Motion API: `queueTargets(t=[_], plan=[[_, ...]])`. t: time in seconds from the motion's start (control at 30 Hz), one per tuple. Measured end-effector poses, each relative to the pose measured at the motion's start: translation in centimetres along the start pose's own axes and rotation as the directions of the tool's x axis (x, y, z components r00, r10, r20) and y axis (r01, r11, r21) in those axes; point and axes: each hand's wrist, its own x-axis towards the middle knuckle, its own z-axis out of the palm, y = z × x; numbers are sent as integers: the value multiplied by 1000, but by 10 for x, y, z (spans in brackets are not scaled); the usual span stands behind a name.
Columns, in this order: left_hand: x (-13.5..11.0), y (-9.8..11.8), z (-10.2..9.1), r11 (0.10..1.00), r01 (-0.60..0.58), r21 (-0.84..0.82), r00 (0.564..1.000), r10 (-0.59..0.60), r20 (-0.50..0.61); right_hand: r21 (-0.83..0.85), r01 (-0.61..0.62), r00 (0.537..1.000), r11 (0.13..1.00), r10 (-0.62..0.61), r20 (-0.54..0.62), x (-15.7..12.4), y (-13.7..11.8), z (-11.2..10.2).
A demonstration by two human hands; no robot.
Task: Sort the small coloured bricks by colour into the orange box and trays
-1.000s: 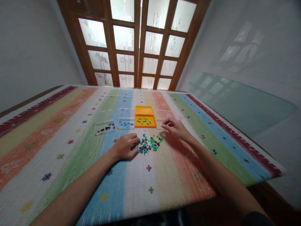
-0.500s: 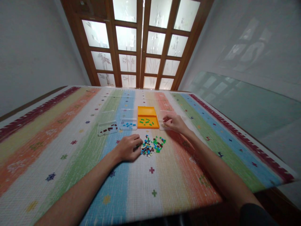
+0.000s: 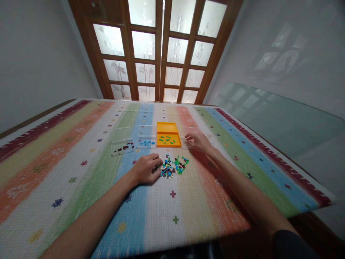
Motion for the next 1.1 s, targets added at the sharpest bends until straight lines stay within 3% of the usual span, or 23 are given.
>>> queueTargets(t=[0.2, 0.37, 0.47, 0.6, 0.77, 0.9, 1.1], plan=[[-1, -1, 2, 1000, 7, 2, 1000, -7, -12, -73, 3, 998, 997, -8, -68, -9, 0, -17], [0, 0, 1, 1000, 0, 4, 1000, 0, -29, 77, 206, 977, 975, -201, -68, -23, -25, -24], [1, 1, 0, 1000, -7, 1, 999, 7, -33, 195, 343, 936, 919, -353, 18, -34, -52, -19], [0, 0, 0, 999, 35, -2, 999, -35, -25, 263, 459, 844, 849, -509, 169, -41, -89, -7], [-4, -7, -2, 990, 134, -41, 988, -137, -73, 165, 474, 833, 865, -501, 233, -38, -118, 6], [-5, -11, -4, 973, 229, -25, 967, -230, -107, 110, 464, 828, 879, -474, 300, -33, -128, 4], [-5, -11, -2, 976, 216, 14, 971, -213, -113, 85, 464, 805, 882, -460, 374, -28, -132, -2]])
